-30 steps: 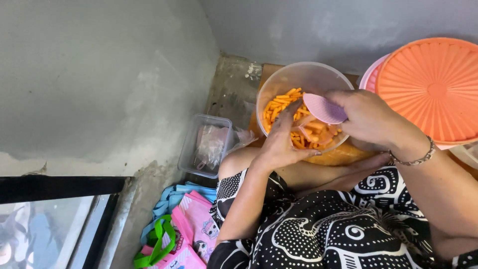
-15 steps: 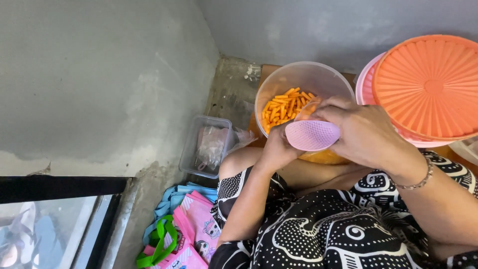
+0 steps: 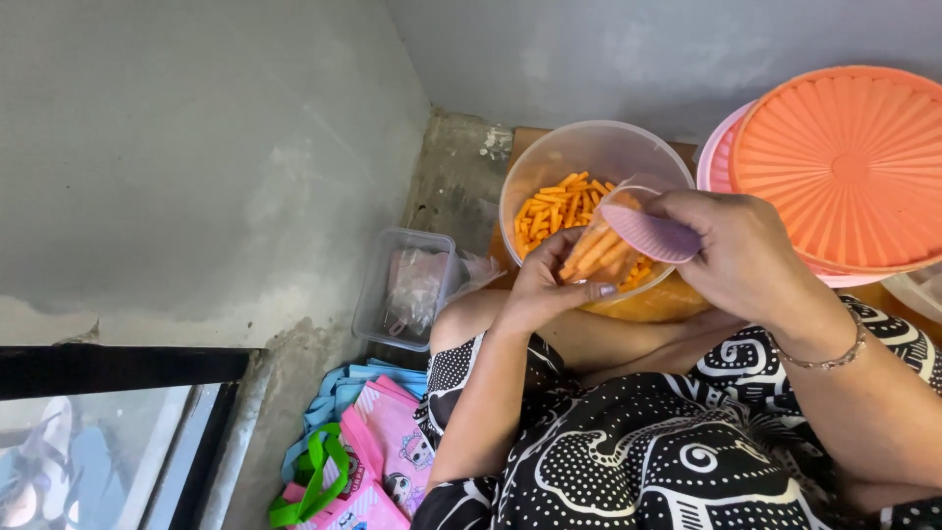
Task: Packaging orange snack sticks into small plastic bags using a spoon while sitting on the floor.
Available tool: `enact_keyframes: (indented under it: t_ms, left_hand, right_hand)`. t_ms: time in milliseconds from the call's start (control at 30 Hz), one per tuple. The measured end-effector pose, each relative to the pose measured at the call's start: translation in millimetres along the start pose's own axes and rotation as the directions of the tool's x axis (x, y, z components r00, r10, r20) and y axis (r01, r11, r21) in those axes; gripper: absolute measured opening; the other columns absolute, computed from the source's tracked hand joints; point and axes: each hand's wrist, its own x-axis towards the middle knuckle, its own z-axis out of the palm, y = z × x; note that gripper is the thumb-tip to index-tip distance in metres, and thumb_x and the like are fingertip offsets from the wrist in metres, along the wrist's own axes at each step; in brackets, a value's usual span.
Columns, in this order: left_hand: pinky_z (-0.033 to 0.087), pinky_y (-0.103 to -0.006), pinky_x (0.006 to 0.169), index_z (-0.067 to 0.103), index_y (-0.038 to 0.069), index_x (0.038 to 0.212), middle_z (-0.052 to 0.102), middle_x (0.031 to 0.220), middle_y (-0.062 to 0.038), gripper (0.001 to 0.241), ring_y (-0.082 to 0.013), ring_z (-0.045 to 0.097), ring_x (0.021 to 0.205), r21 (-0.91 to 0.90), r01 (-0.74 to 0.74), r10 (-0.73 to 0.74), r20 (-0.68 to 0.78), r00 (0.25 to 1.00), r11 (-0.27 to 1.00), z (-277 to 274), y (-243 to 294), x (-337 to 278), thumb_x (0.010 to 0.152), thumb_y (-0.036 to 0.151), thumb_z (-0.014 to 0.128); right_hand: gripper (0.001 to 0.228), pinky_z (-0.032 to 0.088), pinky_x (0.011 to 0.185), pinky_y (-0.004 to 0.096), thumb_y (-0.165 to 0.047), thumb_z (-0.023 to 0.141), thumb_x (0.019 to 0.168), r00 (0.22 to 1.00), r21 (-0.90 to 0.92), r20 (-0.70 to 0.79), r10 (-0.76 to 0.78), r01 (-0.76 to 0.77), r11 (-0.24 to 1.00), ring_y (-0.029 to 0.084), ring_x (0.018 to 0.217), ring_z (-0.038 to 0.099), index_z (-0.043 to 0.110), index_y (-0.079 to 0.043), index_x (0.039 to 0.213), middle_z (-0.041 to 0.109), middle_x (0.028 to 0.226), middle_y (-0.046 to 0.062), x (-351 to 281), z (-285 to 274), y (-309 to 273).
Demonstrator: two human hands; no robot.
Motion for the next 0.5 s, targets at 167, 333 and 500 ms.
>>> enact_keyframes:
  t_ms: [167,333,500]
  left_hand:
    - [0.054,-0.0268,0.060,0.057,0.001,0.093,0.063,0.079,-0.012,0.025,-0.0164,0.061,0.064,-0.026,0.107,-0.107,0.004,0.994,0.994,-2.9,-6.3,-4.7,0.070,0.001,0.066]
    - [0.051,-0.0255,0.076,0.056,0.005,0.097,0.064,0.089,-0.006,0.040,-0.0132,0.061,0.081,-0.068,0.116,-0.120,-0.044,0.992,0.991,-6.6,-12.2,-3.5,0.061,0.006,0.074]
    - [0.053,-0.0425,0.075,0.057,-0.002,0.084,0.061,0.089,-0.018,0.007,-0.0310,0.062,0.079,-0.346,0.061,-0.065,0.001,0.998,0.936,-6.5,-16.3,-3.7,0.077,-0.003,0.060]
  right_hand:
    - [0.031,0.043,0.057,0.031,0.000,0.049,0.065,0.998,0.020,-0.056,0.041,-0.040,0.999,0.021,0.069,0.061,0.060,-0.008,0.093,0.065,0.082,0.005,-2.2,-1.8,6.9]
    - [0.026,0.046,0.061,0.030,0.006,0.053,0.067,0.991,0.113,-0.122,-0.051,0.065,0.992,0.020,0.077,0.060,0.058,0.000,0.091,0.063,0.091,0.008,-3.1,-1.6,5.4]
    - [0.020,0.044,0.061,0.029,0.006,0.055,0.067,0.976,0.108,-0.173,-0.135,0.155,0.982,0.021,0.072,0.058,0.059,-0.001,0.085,0.061,0.084,0.008,-1.6,-3.3,5.4]
